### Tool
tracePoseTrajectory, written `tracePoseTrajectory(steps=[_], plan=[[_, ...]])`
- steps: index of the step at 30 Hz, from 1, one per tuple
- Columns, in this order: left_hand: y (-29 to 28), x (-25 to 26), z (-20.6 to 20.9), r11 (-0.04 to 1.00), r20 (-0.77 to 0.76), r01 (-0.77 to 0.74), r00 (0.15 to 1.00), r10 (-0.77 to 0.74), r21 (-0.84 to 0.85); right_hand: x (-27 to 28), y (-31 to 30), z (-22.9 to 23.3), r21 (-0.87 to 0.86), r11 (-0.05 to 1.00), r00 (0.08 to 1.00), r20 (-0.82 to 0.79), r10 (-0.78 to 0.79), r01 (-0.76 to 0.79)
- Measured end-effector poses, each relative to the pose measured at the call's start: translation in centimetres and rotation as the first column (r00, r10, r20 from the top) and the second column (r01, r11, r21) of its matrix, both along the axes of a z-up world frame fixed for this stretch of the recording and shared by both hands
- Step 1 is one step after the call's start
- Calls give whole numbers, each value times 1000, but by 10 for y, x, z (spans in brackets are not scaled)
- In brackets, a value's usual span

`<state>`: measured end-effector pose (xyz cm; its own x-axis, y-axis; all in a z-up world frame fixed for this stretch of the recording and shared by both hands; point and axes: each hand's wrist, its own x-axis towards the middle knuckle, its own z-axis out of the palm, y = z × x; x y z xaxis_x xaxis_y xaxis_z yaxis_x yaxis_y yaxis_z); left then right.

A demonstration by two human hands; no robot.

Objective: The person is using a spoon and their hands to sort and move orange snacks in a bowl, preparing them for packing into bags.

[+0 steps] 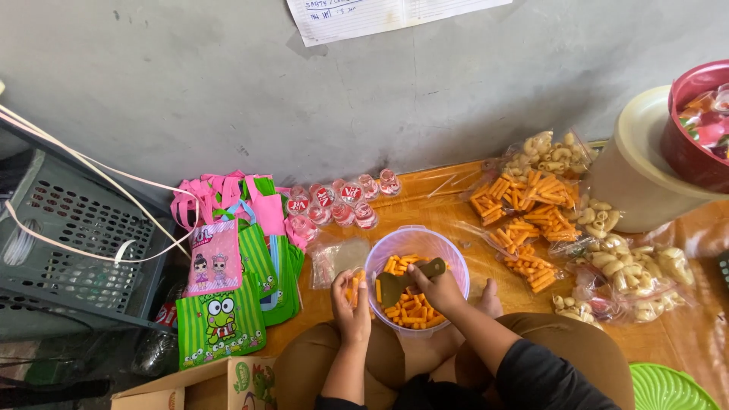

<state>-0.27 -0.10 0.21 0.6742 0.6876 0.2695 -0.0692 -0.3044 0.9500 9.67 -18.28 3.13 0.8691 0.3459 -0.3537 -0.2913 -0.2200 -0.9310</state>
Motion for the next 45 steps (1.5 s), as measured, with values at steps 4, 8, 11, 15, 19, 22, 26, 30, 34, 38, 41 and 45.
tracePoseTrajectory(steps=[4, 8, 11, 15, 19, 22, 26, 30, 34, 38, 41, 45], plan=[[-2, 1, 3, 998, 58, 48, 997, -45, -51, 7, -7, 6, 146, 985, 992, -105, -76, 91], [-4, 0, 8, 999, 26, 37, 999, -36, -34, 10, -11, 3, 215, 948, 965, -166, -201, 234], [-4, -1, 9, 999, 12, 48, 999, -48, -24, 11, -13, 4, 251, 916, 943, -198, -267, 313], [-5, -3, 6, 995, 32, 94, 995, -94, -23, 9, -17, 17, 272, 901, 937, -14, -348, 339], [-6, -4, 7, 992, -5, 107, 994, -108, -61, -14, -25, 60, 269, 915, 927, 144, -345, 299], [-6, -4, 1, 990, 53, 127, 991, -123, -69, -32, -26, 86, 343, 939, 890, 422, -175, 22], [-5, -5, -1, 990, 30, 115, 993, -113, -83, -44, -28, 108, 173, 945, 497, 867, -12, -279], [0, -4, -16, 992, 68, 126, 990, -125, -6, -46, -36, 115, 19, 909, 318, 939, 126, -415], [3, -3, -26, 993, 70, 113, 991, -114, 26, -48, -38, 109, 7, 905, 334, 931, 150, -425], [-1, -3, -7, 988, 65, 119, 990, -125, 95, -49, -37, 108, 29, 918, 329, 938, 111, -395], [-3, -3, -2, 991, 70, 124, 989, -127, 41, -47, -34, 112, 81, 930, 361, 931, 58, -358], [-5, -1, 9, 996, 67, 90, 994, -90, -8, -38, -32, 107, 219, 964, 512, 852, -113, -153]])
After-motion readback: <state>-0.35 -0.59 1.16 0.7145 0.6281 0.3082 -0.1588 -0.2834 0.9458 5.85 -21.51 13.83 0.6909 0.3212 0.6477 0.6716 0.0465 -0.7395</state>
